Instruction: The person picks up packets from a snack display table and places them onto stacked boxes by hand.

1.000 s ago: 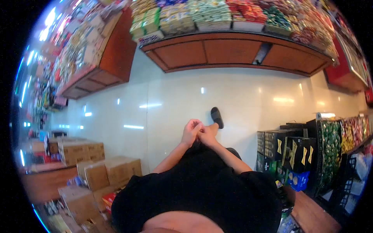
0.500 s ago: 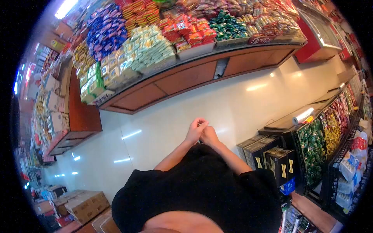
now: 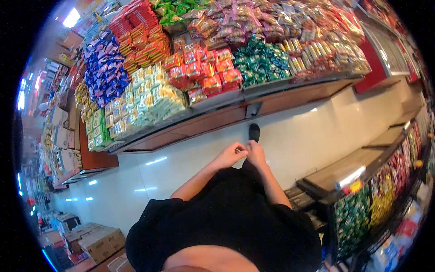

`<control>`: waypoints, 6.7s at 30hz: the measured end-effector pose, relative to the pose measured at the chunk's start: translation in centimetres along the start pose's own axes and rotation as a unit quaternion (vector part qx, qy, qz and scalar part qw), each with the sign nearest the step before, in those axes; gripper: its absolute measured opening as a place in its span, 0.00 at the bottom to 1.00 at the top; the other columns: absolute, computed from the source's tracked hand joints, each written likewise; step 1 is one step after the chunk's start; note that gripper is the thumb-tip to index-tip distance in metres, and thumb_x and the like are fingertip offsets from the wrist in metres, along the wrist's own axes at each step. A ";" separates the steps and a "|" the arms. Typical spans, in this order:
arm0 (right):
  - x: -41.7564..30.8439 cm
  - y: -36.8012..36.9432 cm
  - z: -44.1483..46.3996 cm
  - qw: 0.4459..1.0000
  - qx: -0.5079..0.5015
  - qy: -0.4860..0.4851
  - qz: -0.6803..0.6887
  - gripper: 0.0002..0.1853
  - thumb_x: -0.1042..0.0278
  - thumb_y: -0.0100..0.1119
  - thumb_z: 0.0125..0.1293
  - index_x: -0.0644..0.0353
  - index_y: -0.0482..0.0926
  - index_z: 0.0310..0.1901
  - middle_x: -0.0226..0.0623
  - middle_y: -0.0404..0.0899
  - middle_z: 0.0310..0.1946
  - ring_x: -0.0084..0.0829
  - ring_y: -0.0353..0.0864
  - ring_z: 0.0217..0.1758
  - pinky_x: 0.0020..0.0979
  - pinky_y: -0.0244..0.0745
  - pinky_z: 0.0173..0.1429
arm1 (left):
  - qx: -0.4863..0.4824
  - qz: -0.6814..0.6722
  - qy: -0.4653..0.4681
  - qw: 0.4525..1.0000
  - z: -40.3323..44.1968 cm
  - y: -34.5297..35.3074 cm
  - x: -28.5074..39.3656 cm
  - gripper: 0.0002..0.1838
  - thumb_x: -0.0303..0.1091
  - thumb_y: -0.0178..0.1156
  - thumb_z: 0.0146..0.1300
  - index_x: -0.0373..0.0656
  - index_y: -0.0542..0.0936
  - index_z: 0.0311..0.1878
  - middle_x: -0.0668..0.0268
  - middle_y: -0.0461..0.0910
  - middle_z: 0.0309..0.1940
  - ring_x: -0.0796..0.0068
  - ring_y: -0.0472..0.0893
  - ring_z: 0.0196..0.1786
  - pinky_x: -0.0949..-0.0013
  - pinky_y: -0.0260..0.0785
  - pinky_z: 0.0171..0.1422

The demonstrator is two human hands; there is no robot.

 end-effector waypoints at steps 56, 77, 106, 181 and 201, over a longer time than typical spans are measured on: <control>-27.5 16.8 -13.0 0.568 -0.815 -0.111 -0.040 0.09 0.65 0.62 0.58 0.61 0.82 0.34 0.26 0.78 0.27 0.18 0.72 0.26 0.21 0.64 0.30 | 0.624 -0.246 -0.092 0.736 -33.4 0.8 -9.5 0.20 0.49 0.61 0.59 0.38 0.78 0.31 0.70 0.74 0.23 0.83 0.70 0.30 0.74 0.64 0.33; -35.3 39.0 -51.1 0.141 -0.929 -0.153 -0.307 0.10 0.62 0.62 0.61 0.60 0.81 0.32 0.22 0.74 0.22 0.15 0.69 0.25 0.19 0.60 0.28 | 0.814 -0.408 -0.035 0.411 -62.8 15.6 -25.2 0.19 0.47 0.58 0.62 0.39 0.78 0.28 0.72 0.74 0.21 0.82 0.70 0.28 0.74 0.63 0.34; -38.8 60.4 -111.5 0.150 -0.912 -0.248 -0.291 0.16 0.57 0.59 0.64 0.60 0.75 0.25 0.27 0.71 0.18 0.17 0.67 0.18 0.21 0.59 0.22 | 0.915 -0.404 0.004 0.009 -112.1 32.3 -46.6 0.19 0.49 0.53 0.66 0.43 0.76 0.29 0.74 0.71 0.21 0.83 0.68 0.26 0.75 0.61 0.29; -12.6 22.1 -37.1 0.979 -0.174 0.037 0.103 0.14 0.60 0.55 0.64 0.65 0.77 0.40 0.43 0.81 0.32 0.33 0.80 0.38 0.33 0.75 0.43 | 0.093 -0.175 -0.076 0.977 -40.4 3.8 -23.2 0.21 0.50 0.54 0.64 0.38 0.77 0.33 0.69 0.75 0.23 0.82 0.72 0.27 0.76 0.64 0.30; 0.2 1.3 -2.1 0.863 0.051 0.303 0.402 0.10 0.65 0.53 0.63 0.62 0.74 0.41 0.32 0.76 0.26 0.20 0.74 0.24 0.21 0.69 0.26 | -0.159 0.130 -0.044 0.978 0.3 -0.6 -4.1 0.21 0.50 0.55 0.63 0.37 0.76 0.36 0.58 0.80 0.30 0.68 0.79 0.35 0.65 0.69 0.42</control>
Point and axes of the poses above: each hand's wrist, its own z-axis towards the middle knuckle, its own y-axis out of the palm, x = y × z, the point moved 1 cm from there along z, towards the middle knuckle
